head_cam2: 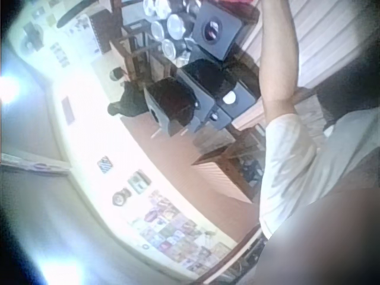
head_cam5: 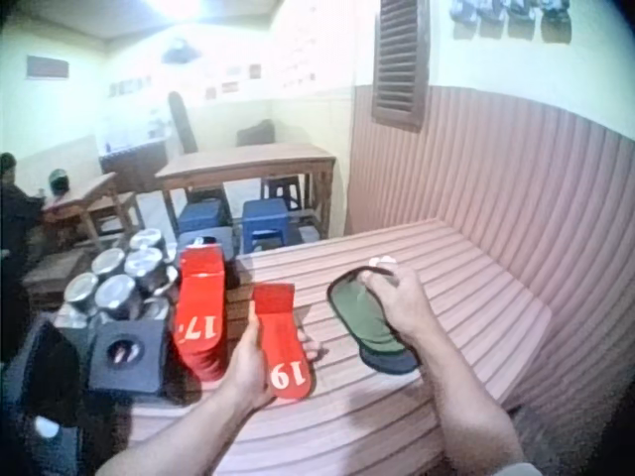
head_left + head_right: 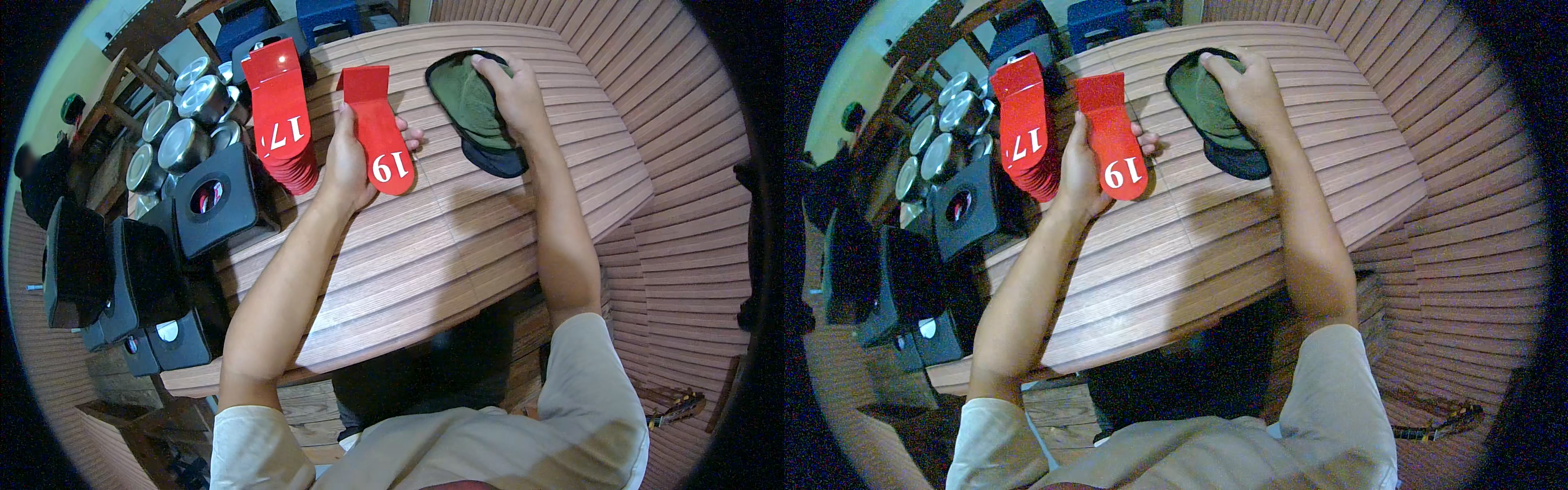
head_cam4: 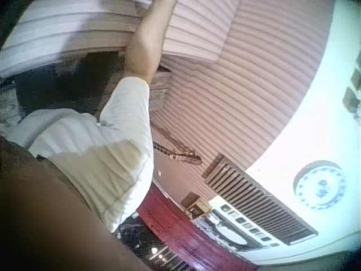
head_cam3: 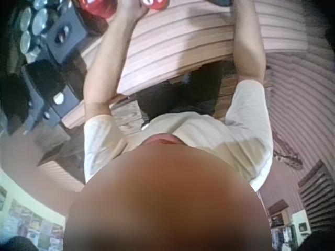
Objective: The person wipes red table number markers with a green cloth, handling them one at a time and stacking them on a wooden table. The person repeatedly picks up each marker, wipes it, and places it back in a stack.
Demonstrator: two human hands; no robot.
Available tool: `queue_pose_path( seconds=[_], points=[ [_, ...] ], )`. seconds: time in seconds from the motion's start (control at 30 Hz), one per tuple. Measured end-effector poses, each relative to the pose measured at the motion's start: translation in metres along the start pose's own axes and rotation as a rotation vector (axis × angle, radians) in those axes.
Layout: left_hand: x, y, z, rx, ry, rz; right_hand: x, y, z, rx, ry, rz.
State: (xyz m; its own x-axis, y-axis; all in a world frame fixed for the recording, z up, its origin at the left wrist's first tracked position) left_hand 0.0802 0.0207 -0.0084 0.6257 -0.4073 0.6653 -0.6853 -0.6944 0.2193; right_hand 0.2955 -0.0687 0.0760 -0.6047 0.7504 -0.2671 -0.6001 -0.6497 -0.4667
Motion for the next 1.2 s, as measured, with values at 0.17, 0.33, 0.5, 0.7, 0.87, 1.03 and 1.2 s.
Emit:
queue_pose_path(
  seconds=[0.17, 0.33, 0.5, 0.7, 0.87, 1.03, 1.2],
  points=[
    [0.001, -0.002, 0.002, -0.093, 0.029, 0.049, 0.047, 0.036, 0.014, -0.068, -0.136, 0.126],
    [-0.005, -0.002, 0.002, -0.106, 0.075, 0.036, 0.083, 0.063, 0.028, -0.203, 0.018, 0.296],
    [-0.014, -0.005, 0.001, -0.140, 0.070, 0.012, 0.090, 0.073, 0.040, -0.263, 0.123, 0.596],
    [-0.011, -0.002, 0.001, -0.181, 0.082, 0.020, 0.091, 0.077, 0.043, -0.164, 0.178, 0.616],
    [-0.004, -0.002, 0.000, -0.166, 0.107, 0.104, 0.075, 0.063, 0.042, -0.336, 0.302, 0.098],
    [-0.007, -0.004, -0.001, -0.158, 0.128, 0.082, 0.084, 0.072, 0.042, -0.504, 0.347, 0.135],
    [-0.006, -0.004, 0.000, -0.192, 0.090, 0.022, 0.091, 0.079, 0.046, -0.392, 0.249, 0.522]
  ],
)
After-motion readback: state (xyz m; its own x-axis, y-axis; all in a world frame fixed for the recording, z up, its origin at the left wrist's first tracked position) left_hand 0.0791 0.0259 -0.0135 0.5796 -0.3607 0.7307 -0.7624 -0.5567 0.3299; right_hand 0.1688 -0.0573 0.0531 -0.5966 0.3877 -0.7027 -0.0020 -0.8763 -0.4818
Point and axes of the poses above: each hand's wrist, its own y-axis away from the middle knuckle, its own x-axis out of the palm, z = x × y, the point moved 4 cm from there along -y, towards the middle knuckle, and after that the axes turned 9 degrees about -z, right-handed, at the moved point
